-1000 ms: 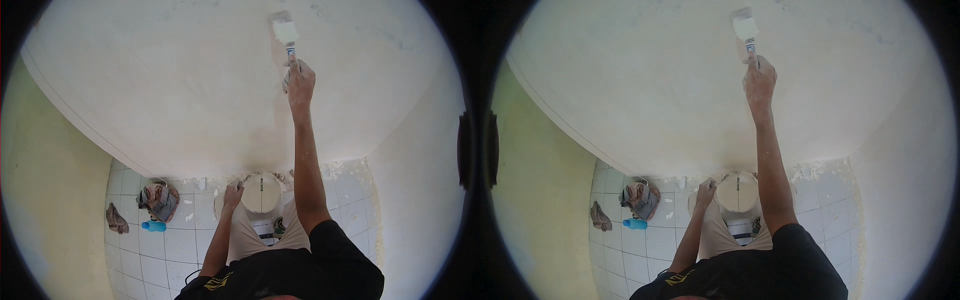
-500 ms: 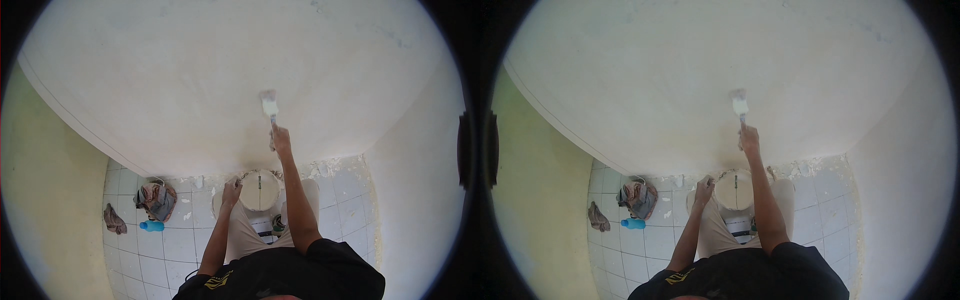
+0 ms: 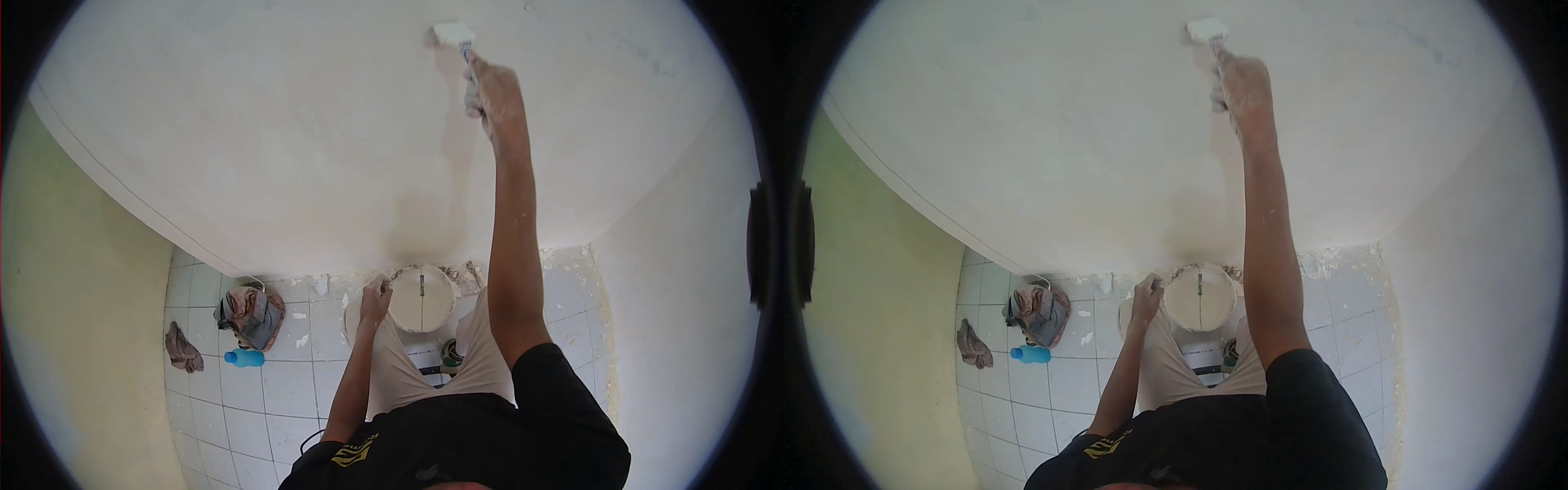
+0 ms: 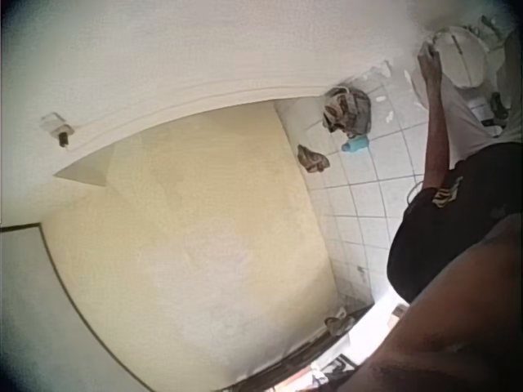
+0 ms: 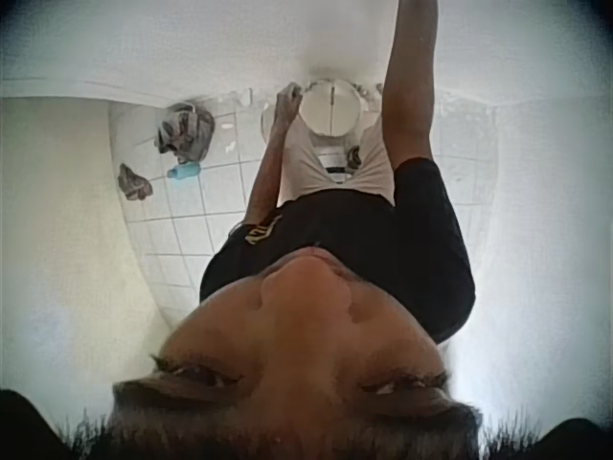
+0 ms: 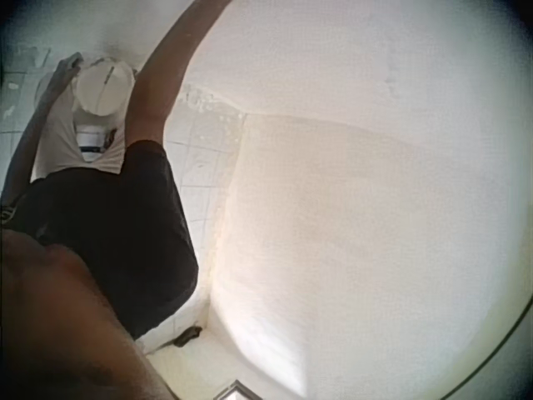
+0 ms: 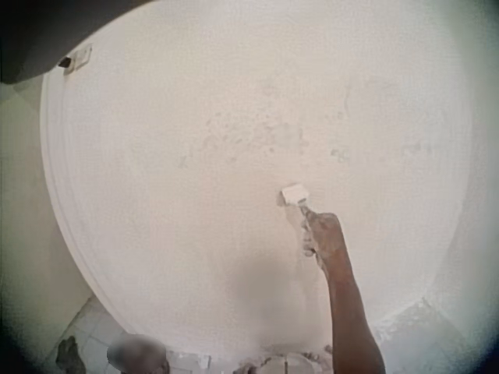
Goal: The recorder uses a paintbrush and a putty knife to apply white patching compound from a bucket onto a wall surface.
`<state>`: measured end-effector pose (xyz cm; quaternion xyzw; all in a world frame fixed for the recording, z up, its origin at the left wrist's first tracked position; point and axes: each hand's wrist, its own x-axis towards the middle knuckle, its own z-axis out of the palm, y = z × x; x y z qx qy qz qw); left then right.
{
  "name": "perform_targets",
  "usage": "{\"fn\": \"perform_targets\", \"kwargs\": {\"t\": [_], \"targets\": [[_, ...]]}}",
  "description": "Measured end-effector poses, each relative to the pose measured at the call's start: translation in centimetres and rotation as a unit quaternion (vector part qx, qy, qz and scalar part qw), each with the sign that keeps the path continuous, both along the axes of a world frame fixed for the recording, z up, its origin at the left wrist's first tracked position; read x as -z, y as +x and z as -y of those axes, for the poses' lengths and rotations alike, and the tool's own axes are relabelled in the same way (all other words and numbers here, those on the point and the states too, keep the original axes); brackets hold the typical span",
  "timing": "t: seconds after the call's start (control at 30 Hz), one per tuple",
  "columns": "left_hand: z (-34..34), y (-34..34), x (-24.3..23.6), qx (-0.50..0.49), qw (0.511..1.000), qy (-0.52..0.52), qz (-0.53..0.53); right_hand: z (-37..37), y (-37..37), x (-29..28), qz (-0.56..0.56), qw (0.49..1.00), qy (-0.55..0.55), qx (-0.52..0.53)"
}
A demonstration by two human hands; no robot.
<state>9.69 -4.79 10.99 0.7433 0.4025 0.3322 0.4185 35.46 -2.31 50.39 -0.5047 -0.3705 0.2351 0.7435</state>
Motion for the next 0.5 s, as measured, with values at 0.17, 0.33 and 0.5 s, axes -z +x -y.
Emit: {"fn": "perform_targets", "kwargs": {"t": [0.17, 0.33, 0.5], "targets": [[0.0, -0.2, -0.1, -0.016, 1.000, -0.007, 0.011, 1.8, -1.5, -1.1, 0.020, 0.998, 0.051, -0.002], [-0.2, -0.2, 0.1, -0.006, 1.000, -0.020, 0.009, 3.8, -1.4, 5.4, -0.039, 0.994, 0.093, -0.039], [-0.1, -0.2, 0.2, -0.002, 1.000, -0.014, 0.003, 5.4, -3.1, 16.1, -0.087, 0.995, -0.048, -0.003]]}}
